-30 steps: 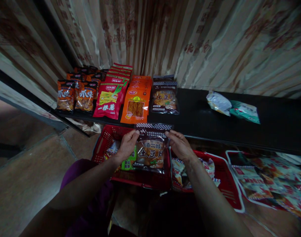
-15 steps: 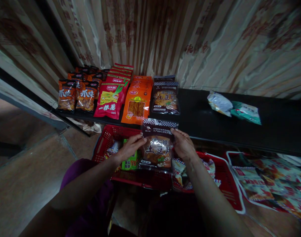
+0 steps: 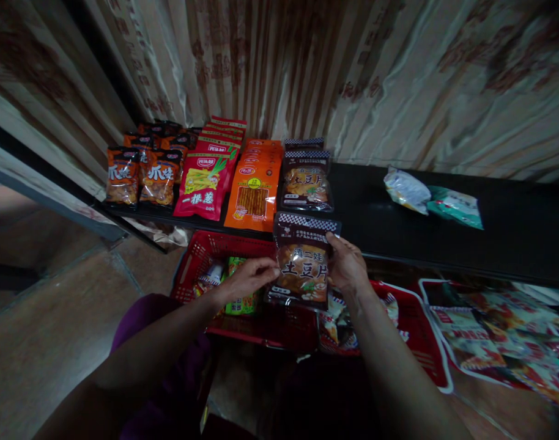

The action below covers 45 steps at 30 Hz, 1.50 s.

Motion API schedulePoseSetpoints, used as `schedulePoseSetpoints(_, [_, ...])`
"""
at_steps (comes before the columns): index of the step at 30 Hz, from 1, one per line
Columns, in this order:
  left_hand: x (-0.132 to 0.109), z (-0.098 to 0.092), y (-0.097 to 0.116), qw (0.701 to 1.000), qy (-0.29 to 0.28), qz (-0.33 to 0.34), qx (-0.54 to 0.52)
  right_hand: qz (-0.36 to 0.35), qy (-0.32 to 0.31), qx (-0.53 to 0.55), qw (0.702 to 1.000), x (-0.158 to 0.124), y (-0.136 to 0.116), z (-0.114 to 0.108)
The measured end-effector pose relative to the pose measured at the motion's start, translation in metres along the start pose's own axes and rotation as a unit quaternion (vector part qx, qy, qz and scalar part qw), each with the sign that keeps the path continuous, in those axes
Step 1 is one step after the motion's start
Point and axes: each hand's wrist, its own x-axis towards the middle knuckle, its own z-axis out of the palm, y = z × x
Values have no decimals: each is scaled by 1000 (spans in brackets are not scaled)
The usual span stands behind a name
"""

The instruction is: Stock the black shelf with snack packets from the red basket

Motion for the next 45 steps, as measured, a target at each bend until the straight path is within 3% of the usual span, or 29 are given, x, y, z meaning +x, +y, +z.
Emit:
schedulePoseSetpoints(9, [1, 5, -4, 999, 5, -17, -47, 11, -5, 2, 1000, 3, 4, -2])
schedulePoseSetpoints(14, [4, 7, -7, 997, 56, 9, 54, 19, -3, 14, 1000, 1, 3, -1])
schedulePoseSetpoints(19, [4, 6, -6, 992, 80, 53, 88, 9, -2, 13, 1000, 0, 2, 1])
schedulePoseSetpoints(26, [0, 5, -5, 983, 110, 51, 136, 24, -42, 1, 999, -5, -1, 6])
schedulePoseSetpoints(35, [3, -3, -1, 979, 174, 51, 89, 101, -158, -55, 981, -24, -5, 7])
schedulePoseSetpoints(41, [-1, -5, -1, 973, 206, 66, 80, 101, -124, -57, 985, -44, -10, 2])
schedulePoseSetpoints(45, [-14, 3, 10, 970, 226, 79, 43, 91, -148, -47, 984, -75, -15, 0])
